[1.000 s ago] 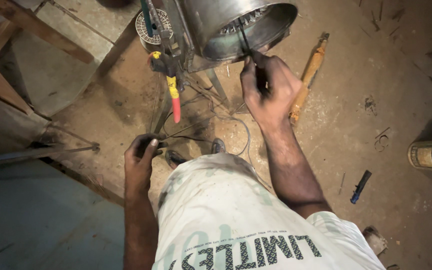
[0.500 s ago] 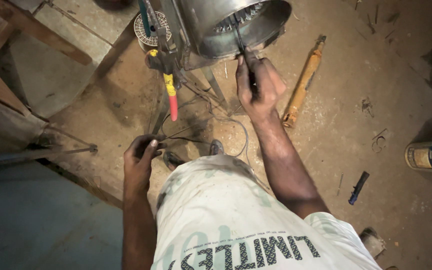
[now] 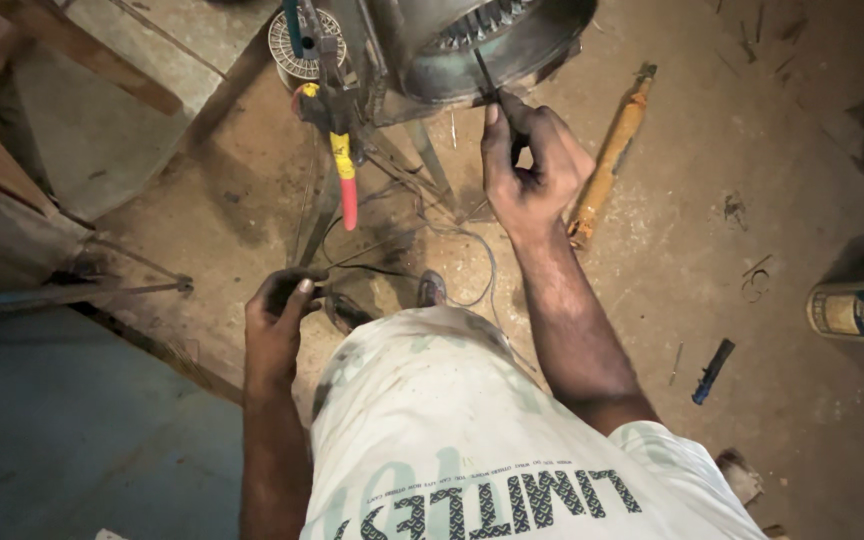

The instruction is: The person removes dark rectangular components from the slots of a cylindrical metal motor stator using a screwdriver. They then handle and inspect the removed components by hand.

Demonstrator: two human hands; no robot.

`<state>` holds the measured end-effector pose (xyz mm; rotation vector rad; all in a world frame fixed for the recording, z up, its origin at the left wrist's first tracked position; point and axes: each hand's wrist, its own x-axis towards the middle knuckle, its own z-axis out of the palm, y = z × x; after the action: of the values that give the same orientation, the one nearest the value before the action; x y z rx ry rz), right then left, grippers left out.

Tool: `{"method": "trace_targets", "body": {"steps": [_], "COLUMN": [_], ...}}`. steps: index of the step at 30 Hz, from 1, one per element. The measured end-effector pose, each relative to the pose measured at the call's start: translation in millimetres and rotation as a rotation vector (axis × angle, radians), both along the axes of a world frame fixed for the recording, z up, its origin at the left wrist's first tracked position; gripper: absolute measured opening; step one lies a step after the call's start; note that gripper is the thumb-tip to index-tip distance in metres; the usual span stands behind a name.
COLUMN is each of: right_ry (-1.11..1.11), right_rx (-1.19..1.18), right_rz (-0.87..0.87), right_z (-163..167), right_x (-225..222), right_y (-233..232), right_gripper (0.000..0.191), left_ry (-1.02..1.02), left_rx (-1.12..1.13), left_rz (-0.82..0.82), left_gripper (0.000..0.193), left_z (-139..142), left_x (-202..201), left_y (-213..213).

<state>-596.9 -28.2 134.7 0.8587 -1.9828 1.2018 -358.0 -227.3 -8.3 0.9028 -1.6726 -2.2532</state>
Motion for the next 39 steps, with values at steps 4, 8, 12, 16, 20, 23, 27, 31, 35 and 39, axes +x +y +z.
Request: {"method": "trace_targets", "body": {"steps": [4, 8, 12, 16, 20, 23, 27, 31, 35, 39], "right_ry": [0.013, -0.024, -0.038, -0.041, -0.092, -0.085, -0.122, -0.106, -0.139, -0.116], "right_rx": [0.022, 0.022, 0.048, 0.066, 0.055, 0.035, 0.016, 0.035, 0.034, 0.034], "right_rz": [0.019, 0.013, 0.045, 0.021, -0.039, -0.056, -0.053, -0.034, 0.004, 0.050], "right_z": [-0.6, 1.6, 10.7, 17.1, 13.5, 8.3, 5.4, 7.8, 12.8, 15.8], "right_x": [-3.4, -5.5, -9.6, -9.7, -3.1, -2.8, -2.2, -0.9, 0.3, -0.6], "right_y": [-0.4, -5.7, -13.7, -16.2, -7.2, -0.4, 2.7, -1.5, -9.1, -13.0], "right_gripper": [0.007, 0.008, 0.009, 0.009, 0.008, 0.007, 0.006, 0.008, 0.009, 0.008], "left_ry": [0.019, 0.063, 0.053, 0.063, -0.010, -0.025, -0.028, -0.017, -0.019, -0.038], "left_rx": [-0.010, 0.036, 0.028, 0.028, -0.017, -0.034, 0.010, 0.036, 0.030, 0.011], "left_rz": [-0.023, -0.030, 0.006, -0.002, 0.018, 0.011, 0.032, 0.029, 0.007, 0.018], "left_gripper": [0.020, 0.021, 0.020, 0.021, 0.020, 0.020, 0.019, 0.018, 0.018, 0.019], "left_z": [-0.1, -0.8, 0.2, 5.6, 8.4, 5.0, -2.9, -5.1, -0.8, 2.6], "left_x": [-3.0, -6.5, -5.7, -1.9, 2.0, 4.2, 3.2, 0.7, -0.5, -1.9], "left_y": [0.8, 0.3, 1.0, 0.2, 0.1, 2.3, 5.6, 3.8, 0.3, -0.4]}}
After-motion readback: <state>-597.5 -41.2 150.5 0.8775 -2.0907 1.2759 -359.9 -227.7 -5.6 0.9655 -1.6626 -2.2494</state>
